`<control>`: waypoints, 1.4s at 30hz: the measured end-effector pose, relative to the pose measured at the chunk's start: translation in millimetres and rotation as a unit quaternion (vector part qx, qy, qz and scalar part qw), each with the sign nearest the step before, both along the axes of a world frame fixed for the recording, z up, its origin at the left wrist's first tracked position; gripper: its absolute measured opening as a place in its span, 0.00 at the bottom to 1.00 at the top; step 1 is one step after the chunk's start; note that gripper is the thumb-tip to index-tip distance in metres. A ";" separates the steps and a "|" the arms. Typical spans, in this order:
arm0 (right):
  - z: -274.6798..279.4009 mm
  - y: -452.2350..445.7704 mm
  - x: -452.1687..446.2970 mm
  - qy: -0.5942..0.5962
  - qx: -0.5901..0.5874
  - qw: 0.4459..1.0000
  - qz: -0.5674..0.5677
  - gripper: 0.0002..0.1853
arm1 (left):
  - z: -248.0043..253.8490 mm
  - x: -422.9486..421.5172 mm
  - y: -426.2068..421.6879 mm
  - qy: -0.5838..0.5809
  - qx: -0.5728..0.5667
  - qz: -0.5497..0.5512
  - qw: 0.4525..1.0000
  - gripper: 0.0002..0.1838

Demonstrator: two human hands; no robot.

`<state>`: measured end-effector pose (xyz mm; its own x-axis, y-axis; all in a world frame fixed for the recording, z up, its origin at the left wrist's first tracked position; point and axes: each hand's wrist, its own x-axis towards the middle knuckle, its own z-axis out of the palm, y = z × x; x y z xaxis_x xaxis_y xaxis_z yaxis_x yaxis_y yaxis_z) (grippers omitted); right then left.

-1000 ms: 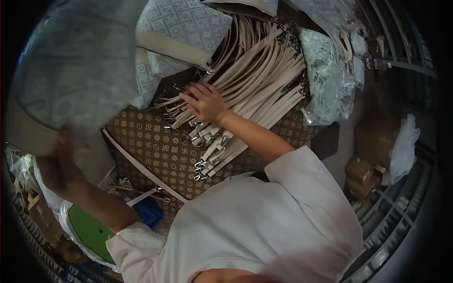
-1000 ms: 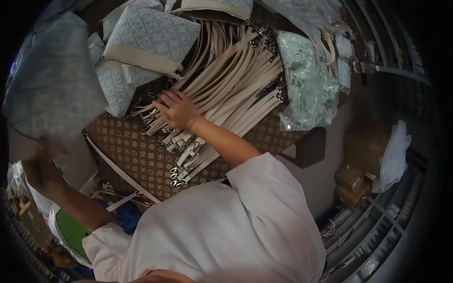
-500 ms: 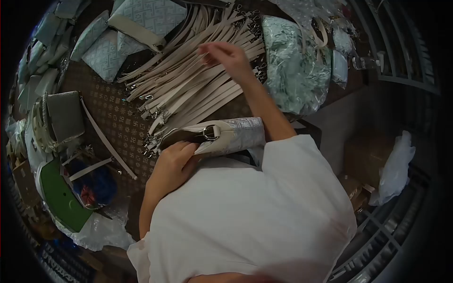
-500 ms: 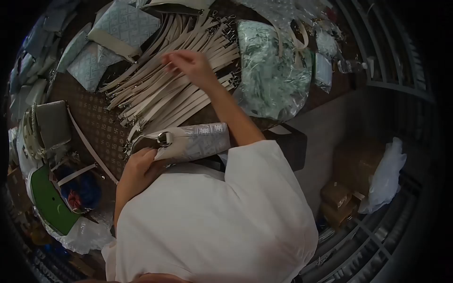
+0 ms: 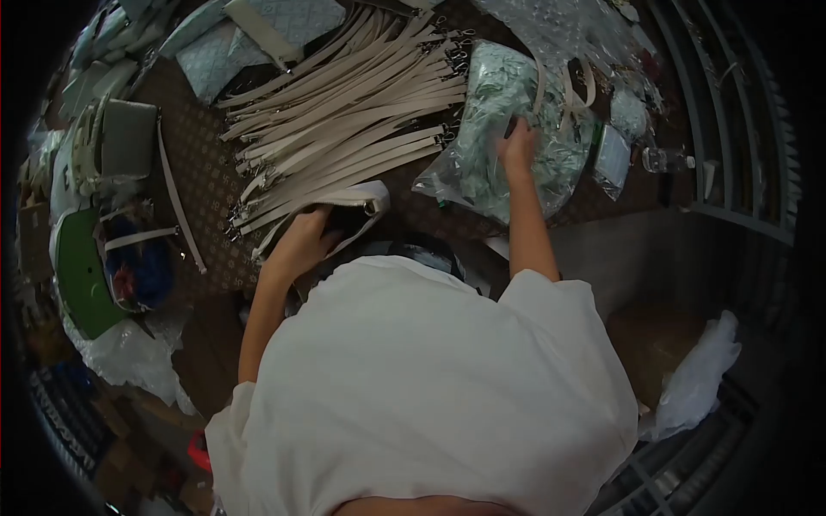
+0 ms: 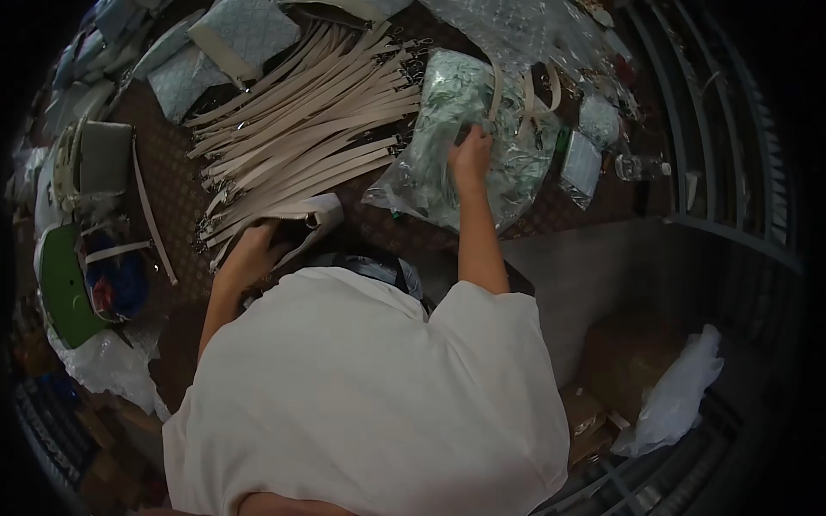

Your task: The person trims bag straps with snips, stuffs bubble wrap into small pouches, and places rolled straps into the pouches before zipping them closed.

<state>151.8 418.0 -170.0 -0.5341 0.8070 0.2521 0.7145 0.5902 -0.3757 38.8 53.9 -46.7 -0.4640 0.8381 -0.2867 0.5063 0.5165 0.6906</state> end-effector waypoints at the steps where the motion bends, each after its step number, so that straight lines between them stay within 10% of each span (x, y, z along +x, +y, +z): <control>1: -5.0 -0.4 -0.2 0.004 -0.005 1.000 0.013 0.15 | 4.2 -0.5 4.1 0.004 -0.005 0.013 1.000 0.27; 3: -12.1 5.7 7.5 0.061 -0.053 0.996 0.032 0.15 | 16.4 3.2 11.7 0.043 -0.158 0.030 0.986 0.37; 6: 5.7 1.5 17.3 0.135 -0.159 0.978 0.001 0.14 | -9.5 8.3 -3.3 0.139 -0.075 0.021 0.987 0.43; 13: 112.0 -50.9 1.6 0.396 -0.226 0.888 0.062 0.07 | 26.7 0.6 3.6 -0.052 -0.214 -0.038 0.975 0.22; 20: 170.5 -203.6 -40.8 0.146 -0.105 0.686 0.705 0.12 | 53.0 17.3 -50.7 0.064 0.089 0.080 0.991 0.11; 23: 145.6 -218.1 -49.2 -0.003 -0.049 0.694 0.719 0.15 | 41.9 13.7 -60.9 0.043 0.133 0.189 0.972 0.19; 26: 157.1 -205.2 -58.8 0.103 -0.190 0.686 0.695 0.10 | 37.1 14.2 -55.5 0.276 0.109 0.155 0.942 0.24; 32: 127.9 -86.8 -106.7 0.180 -0.211 0.884 0.377 0.09 | 10.3 23.0 -53.4 0.210 0.094 0.165 0.959 0.24; 36: 89.6 30.6 -143.0 -0.035 -0.028 0.972 0.230 0.11 | 3.3 20.8 -50.7 0.248 0.095 0.177 0.948 0.19; 42: 35.1 119.9 -162.3 -0.211 0.129 0.962 0.115 0.08 | 11.1 23.1 -41.8 0.228 0.034 0.203 0.952 0.16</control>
<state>-10.5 537.9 -134.9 -0.7896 0.5951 0.1500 0.6110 0.7852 0.1007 61.9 12.1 -35.7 -0.8168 0.5727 0.0699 0.5295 0.6960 0.4850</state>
